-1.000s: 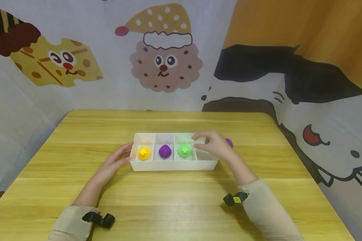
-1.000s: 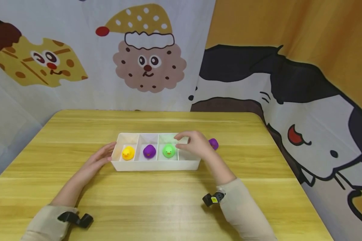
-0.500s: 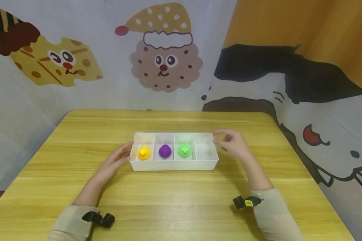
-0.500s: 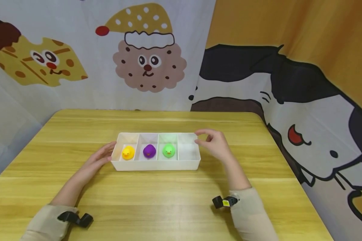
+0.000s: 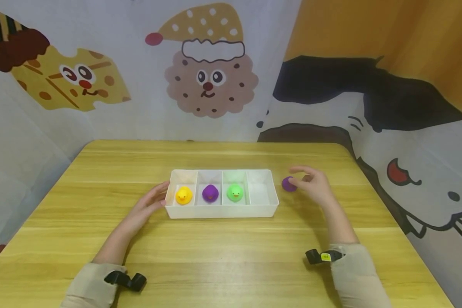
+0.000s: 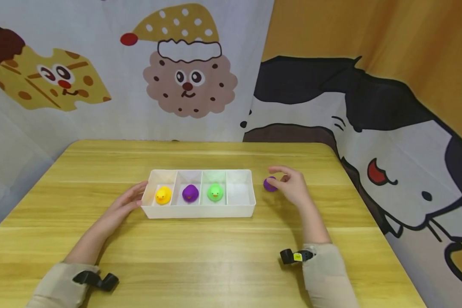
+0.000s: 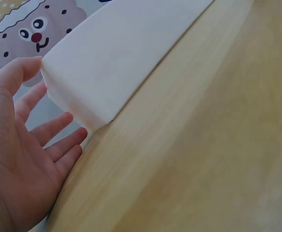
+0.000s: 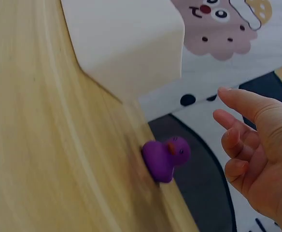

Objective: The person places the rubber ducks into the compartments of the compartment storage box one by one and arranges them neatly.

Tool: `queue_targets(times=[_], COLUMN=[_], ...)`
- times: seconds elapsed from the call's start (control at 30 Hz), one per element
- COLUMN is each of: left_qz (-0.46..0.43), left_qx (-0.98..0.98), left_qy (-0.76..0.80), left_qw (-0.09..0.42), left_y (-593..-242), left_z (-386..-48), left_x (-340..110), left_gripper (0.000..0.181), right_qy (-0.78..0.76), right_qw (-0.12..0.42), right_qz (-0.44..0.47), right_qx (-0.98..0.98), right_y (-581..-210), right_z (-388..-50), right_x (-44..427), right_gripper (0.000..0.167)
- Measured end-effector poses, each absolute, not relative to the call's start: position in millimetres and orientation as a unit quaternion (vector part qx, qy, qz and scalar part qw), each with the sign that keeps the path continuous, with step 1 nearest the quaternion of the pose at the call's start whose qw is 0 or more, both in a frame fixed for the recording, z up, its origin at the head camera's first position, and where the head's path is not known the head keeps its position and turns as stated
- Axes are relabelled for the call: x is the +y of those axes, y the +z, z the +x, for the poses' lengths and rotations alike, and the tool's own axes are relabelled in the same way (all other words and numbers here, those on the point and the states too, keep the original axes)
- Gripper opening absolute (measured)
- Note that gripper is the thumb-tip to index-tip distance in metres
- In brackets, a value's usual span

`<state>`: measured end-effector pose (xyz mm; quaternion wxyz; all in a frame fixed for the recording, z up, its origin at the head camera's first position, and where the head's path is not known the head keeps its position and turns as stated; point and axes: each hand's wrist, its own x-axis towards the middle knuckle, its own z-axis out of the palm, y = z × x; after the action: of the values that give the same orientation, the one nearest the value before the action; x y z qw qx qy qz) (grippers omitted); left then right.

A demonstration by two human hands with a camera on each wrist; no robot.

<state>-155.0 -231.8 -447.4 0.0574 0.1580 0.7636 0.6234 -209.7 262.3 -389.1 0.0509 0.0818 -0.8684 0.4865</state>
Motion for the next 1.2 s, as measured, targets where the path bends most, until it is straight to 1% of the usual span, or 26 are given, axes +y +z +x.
queue_targets(times=[0.2,0.43,0.73,0.97,1.2], left_qz=[0.16,0.16,0.161,0.166,0.169], left_qx=[0.759,0.76,0.762,0.758,0.755], left_qy=[0.628,0.626,0.625,0.627,0.631], left_qw=[0.06,0.061,0.058,0.058,0.057], left_y=[-446,-445,-446,-446,-446], left_z=[-154,-153,-153,-153,-154], left_x=[-232,-232,-233,-233,-232], left_gripper=[0.053,0.054,0.054,0.054,0.054], right_qy=[0.483,0.484,0.492,0.504,0.495], right_qw=[0.046,0.013,0.002,-0.019,-0.019], right_qz=[0.079,0.066,0.076,0.079,0.073], right_qx=[-0.871,-0.872,-0.867,-0.86,-0.866], right_y=[-398,-410,-420,-426,-429], right_z=[-214,-216,-220,-220,-221], right_x=[273,280,283,283,284], right_gripper=[0.041,0.047,0.047,0.047,0.045])
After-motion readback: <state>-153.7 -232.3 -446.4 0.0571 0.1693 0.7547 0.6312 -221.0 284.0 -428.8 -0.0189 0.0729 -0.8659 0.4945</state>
